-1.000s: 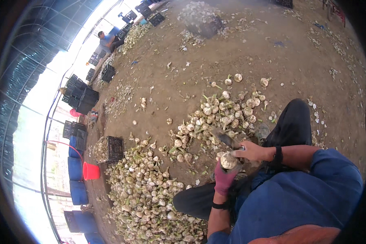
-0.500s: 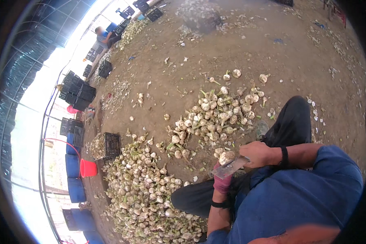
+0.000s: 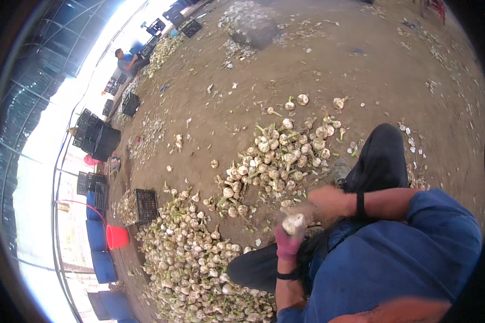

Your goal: The person sits on the ground and uses a knife to trim the stems and roots of garlic bulbs. They pick up individual bulbs from a large pile, cut the ends, and place the trimmed bulbs into a separate pile.

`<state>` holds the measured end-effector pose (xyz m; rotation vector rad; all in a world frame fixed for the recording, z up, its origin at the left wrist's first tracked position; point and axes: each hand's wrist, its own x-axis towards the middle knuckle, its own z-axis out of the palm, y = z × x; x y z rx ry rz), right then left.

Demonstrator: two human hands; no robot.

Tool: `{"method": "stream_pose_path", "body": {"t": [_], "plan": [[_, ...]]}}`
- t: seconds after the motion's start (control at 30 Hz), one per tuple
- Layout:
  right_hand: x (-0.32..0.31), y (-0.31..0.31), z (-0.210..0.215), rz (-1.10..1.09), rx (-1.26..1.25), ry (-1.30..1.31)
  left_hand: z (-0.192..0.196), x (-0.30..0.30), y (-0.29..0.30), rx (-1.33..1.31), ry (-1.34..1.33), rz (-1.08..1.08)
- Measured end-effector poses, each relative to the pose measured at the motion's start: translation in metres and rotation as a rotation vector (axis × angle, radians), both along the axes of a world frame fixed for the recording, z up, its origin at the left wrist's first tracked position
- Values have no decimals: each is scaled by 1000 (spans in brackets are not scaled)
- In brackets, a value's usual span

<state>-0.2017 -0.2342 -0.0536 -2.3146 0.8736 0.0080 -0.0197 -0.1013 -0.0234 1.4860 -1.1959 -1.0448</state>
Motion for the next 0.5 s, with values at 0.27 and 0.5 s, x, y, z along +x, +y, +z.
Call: {"method": "stream_pose_path", "body": {"t": [0.27, 0.5], "plan": [[-8, -31, -52, -216, -60, -97, -3, -5, -17, 89, 338, 134], [-18, -34, -59, -267, 66, 16, -72, 36, -30, -53, 625, 431]]}}
